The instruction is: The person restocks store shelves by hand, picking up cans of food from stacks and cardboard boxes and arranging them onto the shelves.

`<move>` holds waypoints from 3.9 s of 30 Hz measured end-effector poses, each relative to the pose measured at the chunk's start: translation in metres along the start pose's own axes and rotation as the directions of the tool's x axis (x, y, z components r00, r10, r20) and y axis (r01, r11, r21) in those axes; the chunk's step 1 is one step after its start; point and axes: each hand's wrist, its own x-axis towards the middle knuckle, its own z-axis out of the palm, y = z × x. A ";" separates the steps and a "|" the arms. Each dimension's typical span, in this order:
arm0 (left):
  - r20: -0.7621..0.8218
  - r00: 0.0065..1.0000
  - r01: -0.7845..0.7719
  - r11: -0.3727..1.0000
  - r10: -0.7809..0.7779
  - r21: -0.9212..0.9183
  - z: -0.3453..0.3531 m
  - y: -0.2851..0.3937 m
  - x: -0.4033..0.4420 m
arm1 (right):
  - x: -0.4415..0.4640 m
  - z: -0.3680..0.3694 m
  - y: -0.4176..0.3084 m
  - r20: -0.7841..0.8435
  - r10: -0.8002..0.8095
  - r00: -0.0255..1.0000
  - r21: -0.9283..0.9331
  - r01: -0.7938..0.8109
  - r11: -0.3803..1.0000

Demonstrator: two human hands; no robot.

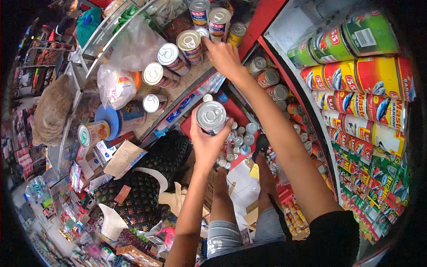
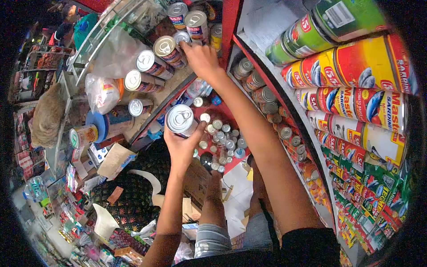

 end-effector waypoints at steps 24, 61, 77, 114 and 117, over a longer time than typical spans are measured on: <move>0.013 1.000 -0.004 1.000 0.004 0.001 -0.014 0.010 0.004 | 0.059 -0.029 -0.010 -0.199 -0.101 0.975 0.284 0.156 0.946; 0.374 0.856 0.359 0.112 0.356 -0.927 -0.069 -0.035 -0.090 | 0.047 -0.124 -0.035 -0.261 0.012 0.965 0.218 0.047 0.975; 0.350 0.921 0.331 0.128 0.174 -0.935 -0.141 -0.080 -0.157 | 0.107 -0.122 -0.051 -0.117 0.361 0.925 0.080 -0.354 0.932; 0.894 0.235 0.856 0.354 0.380 -0.376 -0.071 0.267 -0.199 | -0.416 -0.680 -0.271 -0.954 0.285 0.091 0.286 -0.012 0.958; 0.915 0.314 0.801 0.448 0.253 -0.398 -0.071 0.267 -0.194 | -0.398 -0.722 -0.225 -0.970 0.105 0.220 0.068 -0.169 0.983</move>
